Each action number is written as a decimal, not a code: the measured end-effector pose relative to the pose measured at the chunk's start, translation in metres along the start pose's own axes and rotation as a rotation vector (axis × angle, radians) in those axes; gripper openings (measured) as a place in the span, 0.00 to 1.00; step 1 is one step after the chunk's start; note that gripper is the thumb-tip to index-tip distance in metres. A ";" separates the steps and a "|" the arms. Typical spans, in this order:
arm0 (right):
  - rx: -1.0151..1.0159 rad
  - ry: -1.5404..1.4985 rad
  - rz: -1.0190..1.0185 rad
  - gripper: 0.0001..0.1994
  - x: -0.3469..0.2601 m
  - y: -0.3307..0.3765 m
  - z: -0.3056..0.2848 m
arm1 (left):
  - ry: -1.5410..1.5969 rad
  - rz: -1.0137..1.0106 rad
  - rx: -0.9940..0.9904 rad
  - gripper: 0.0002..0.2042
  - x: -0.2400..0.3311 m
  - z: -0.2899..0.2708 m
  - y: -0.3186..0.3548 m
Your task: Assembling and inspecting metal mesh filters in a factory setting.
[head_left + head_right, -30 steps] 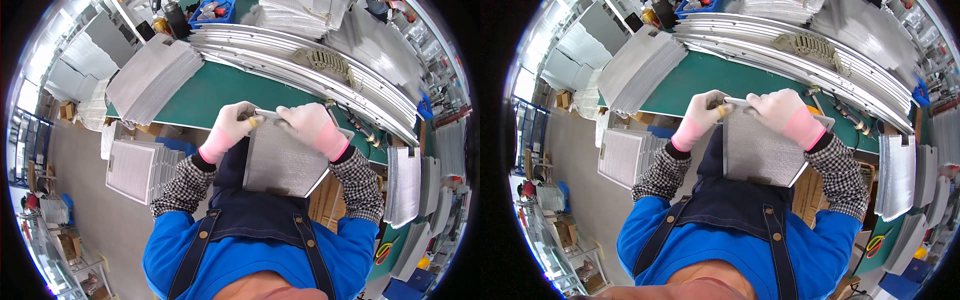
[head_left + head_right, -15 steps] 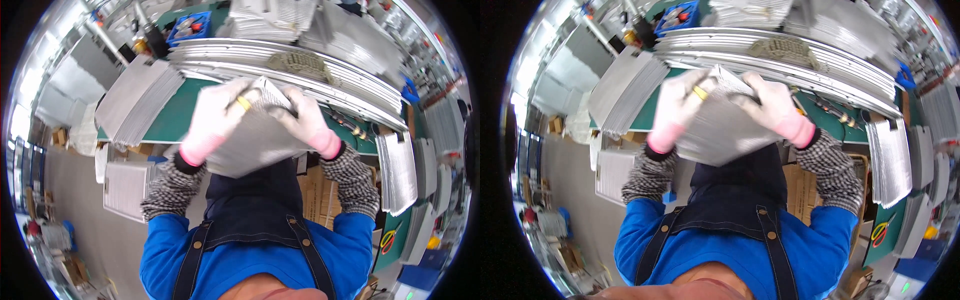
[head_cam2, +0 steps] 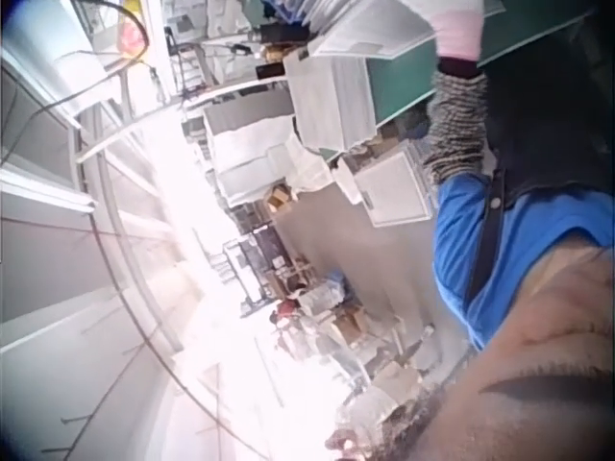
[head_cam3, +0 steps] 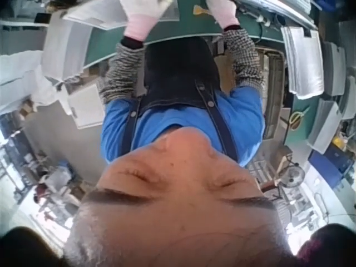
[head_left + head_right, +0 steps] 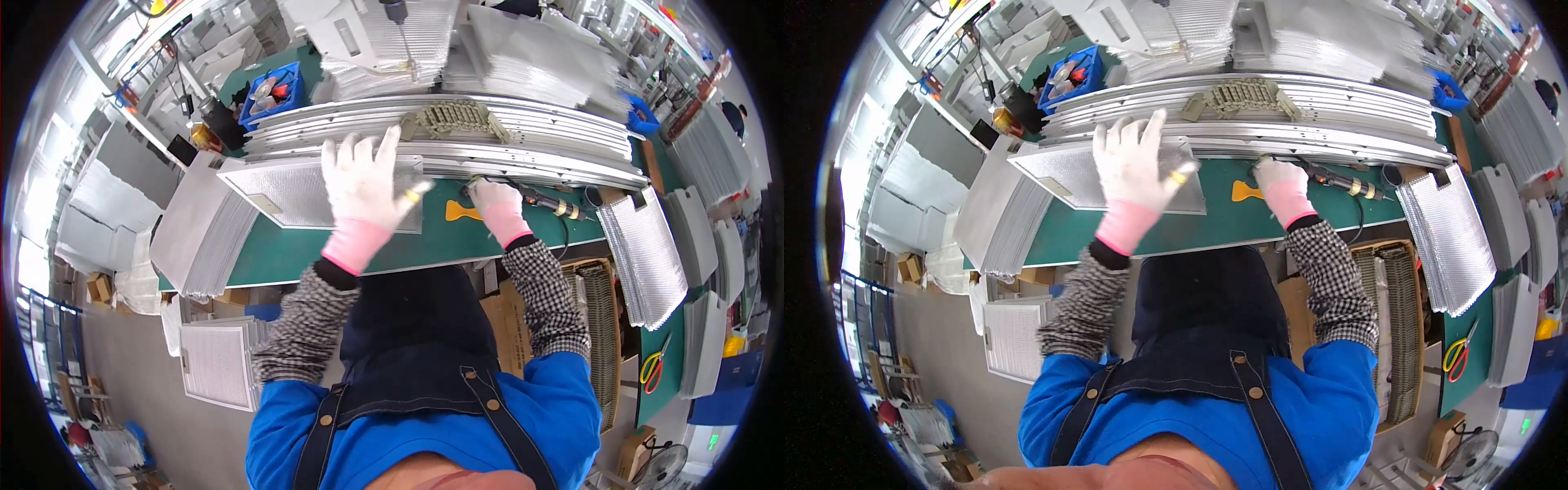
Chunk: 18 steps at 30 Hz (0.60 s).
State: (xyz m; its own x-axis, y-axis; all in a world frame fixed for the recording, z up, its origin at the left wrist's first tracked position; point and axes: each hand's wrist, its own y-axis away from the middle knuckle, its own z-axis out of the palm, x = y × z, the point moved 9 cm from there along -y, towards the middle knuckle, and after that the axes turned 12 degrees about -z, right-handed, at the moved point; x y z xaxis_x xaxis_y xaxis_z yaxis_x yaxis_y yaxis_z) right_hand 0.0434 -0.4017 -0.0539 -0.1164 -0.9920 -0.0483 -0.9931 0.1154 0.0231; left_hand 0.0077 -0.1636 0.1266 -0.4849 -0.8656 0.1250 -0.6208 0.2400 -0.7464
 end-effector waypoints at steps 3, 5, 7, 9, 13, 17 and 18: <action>-0.108 0.183 -0.050 0.12 0.016 -0.014 0.045 | 0.073 -0.116 0.073 0.29 -0.003 0.011 0.007; -0.067 0.137 -0.090 0.09 0.005 -0.012 0.038 | 0.071 -0.075 0.096 0.25 -0.008 -0.001 0.007; 0.309 0.177 -0.302 0.09 -0.031 0.021 -0.020 | 0.133 -0.082 0.115 0.26 -0.026 -0.013 0.003; 0.615 -0.306 -0.384 0.08 -0.024 0.044 -0.047 | 0.214 -0.060 0.079 0.27 -0.023 -0.013 -0.001; 0.526 -1.490 -0.351 0.09 -0.055 0.069 -0.097 | 0.101 -0.092 0.102 0.27 -0.014 0.005 0.006; 0.423 -1.683 -0.230 0.09 -0.104 0.070 -0.071 | 0.079 -0.167 0.068 0.24 -0.017 0.011 0.006; 0.328 -1.842 -0.334 0.10 -0.116 0.069 -0.070 | 0.049 -0.173 0.072 0.22 -0.016 0.010 0.007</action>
State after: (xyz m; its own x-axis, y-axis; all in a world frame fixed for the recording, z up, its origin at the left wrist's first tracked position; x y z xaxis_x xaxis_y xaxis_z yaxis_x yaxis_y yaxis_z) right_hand -0.0109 -0.2826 0.0227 0.4030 0.2821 -0.8707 -0.9135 0.1812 -0.3642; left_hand 0.0178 -0.1527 0.1129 -0.4053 -0.8685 0.2854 -0.6522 0.0559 -0.7560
